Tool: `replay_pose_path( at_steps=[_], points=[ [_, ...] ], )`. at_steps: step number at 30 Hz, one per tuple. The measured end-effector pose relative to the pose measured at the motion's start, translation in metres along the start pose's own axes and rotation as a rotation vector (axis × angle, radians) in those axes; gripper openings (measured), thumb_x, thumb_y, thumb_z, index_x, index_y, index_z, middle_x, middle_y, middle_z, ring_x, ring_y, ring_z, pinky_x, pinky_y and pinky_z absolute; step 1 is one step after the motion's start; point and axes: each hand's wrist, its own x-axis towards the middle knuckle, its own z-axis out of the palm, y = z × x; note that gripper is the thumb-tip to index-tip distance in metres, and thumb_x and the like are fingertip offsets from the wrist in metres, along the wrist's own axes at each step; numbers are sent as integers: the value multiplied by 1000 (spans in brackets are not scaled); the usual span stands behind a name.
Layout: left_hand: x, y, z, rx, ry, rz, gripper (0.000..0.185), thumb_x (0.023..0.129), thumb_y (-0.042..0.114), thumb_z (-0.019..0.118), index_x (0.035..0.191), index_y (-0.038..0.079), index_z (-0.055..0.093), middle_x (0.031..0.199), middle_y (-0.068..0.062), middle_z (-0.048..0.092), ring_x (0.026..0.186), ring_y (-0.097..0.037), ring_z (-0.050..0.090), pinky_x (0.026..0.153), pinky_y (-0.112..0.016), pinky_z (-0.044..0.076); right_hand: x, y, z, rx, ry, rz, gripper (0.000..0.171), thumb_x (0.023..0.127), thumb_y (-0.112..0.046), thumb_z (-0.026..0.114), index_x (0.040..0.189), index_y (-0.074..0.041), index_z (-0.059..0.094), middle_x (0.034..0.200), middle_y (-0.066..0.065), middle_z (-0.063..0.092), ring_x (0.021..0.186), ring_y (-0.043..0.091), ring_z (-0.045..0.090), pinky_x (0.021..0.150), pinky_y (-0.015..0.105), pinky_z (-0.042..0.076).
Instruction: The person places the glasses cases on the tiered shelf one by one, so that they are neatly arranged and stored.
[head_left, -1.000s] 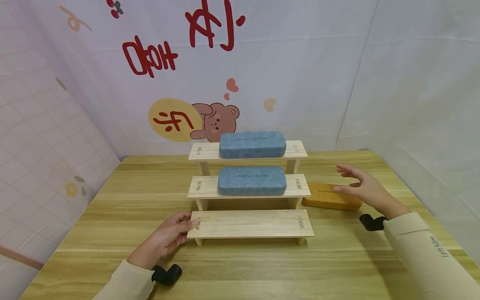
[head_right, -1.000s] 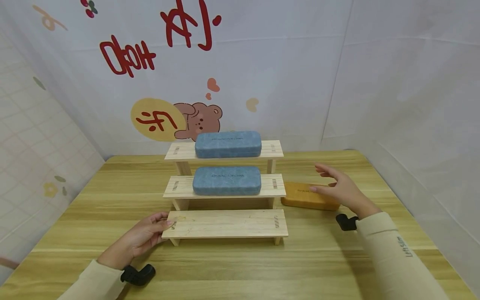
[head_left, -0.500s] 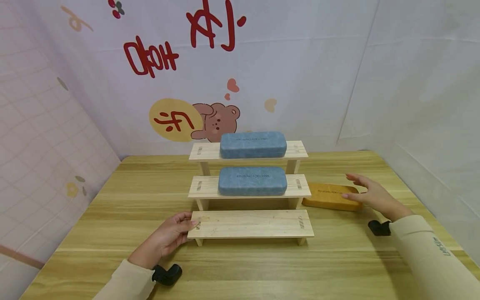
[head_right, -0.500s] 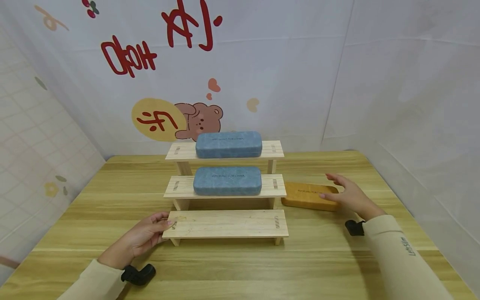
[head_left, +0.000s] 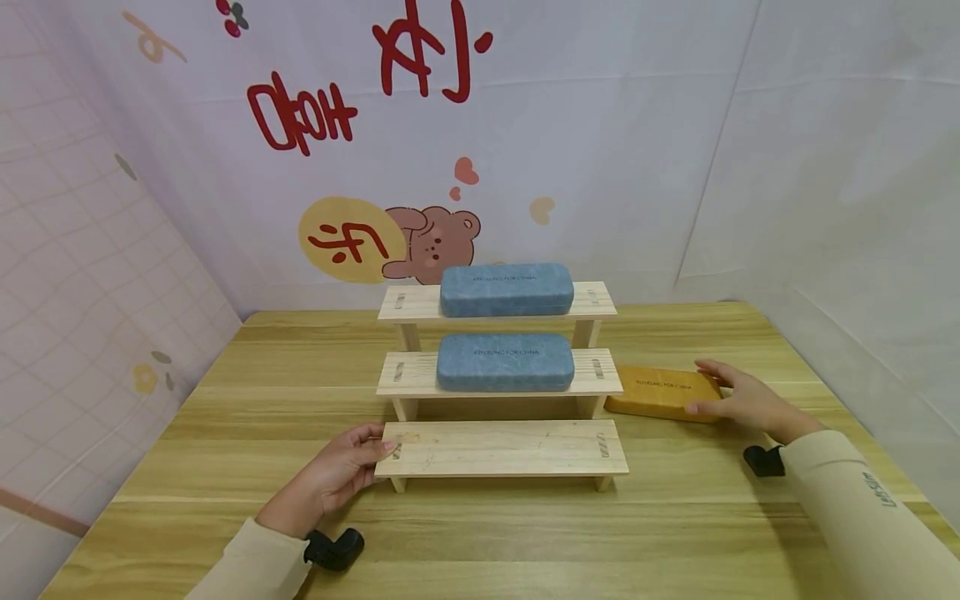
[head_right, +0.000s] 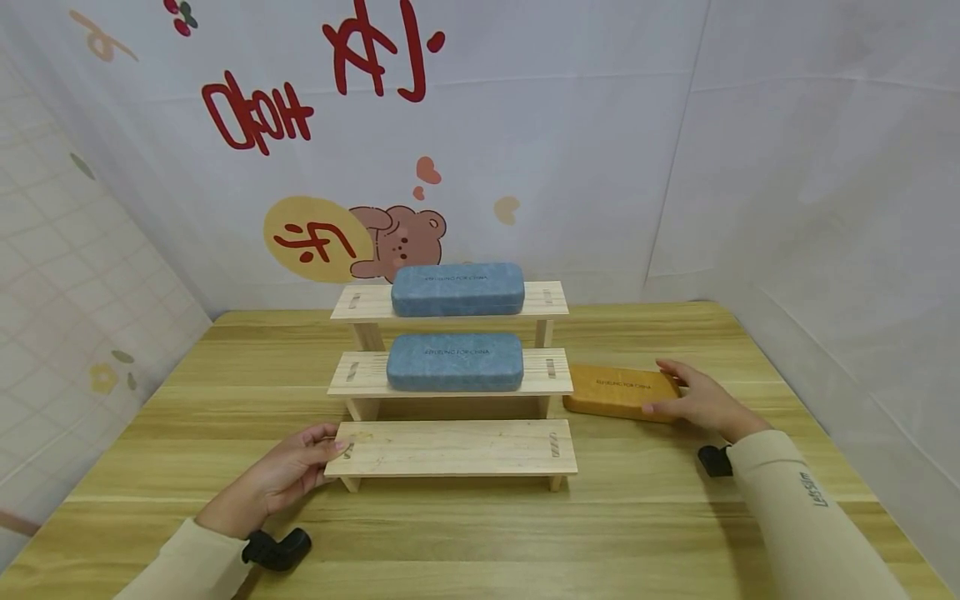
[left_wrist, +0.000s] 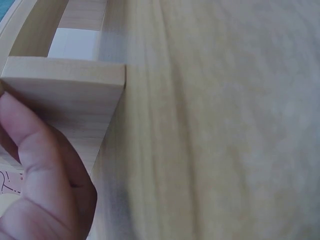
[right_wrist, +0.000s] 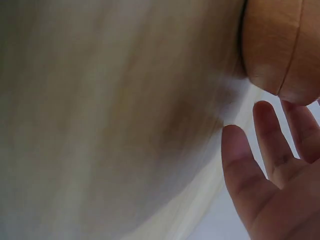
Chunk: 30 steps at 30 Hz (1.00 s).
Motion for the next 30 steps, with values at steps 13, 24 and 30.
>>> replay_pose_path(
  at_steps=[13,24,30],
  points=[
    [0,-1,-1,4,6,-2,53,97,8,57,136,-14,28,106,-5,59,92,-12,64,81,-27,54,4,8,3,-5,-37,1,100,78,-29,80,147,11,20,140,41,30,124,54,36,96,62,34],
    [1,-1,-1,1,7,-7,52,97,7,56,135,-13,27,107,-5,58,91,-11,63,80,-26,54,3,6,3,-24,-4,8,90,77,-30,80,142,9,31,131,34,44,116,45,45,91,53,39],
    [1,-1,-1,0,-3,-2,49,98,8,56,134,-12,29,106,-4,59,91,-11,63,80,-26,54,0,7,1,-45,34,3,82,81,-29,77,142,6,33,129,31,47,109,37,49,84,41,41]
  ],
)
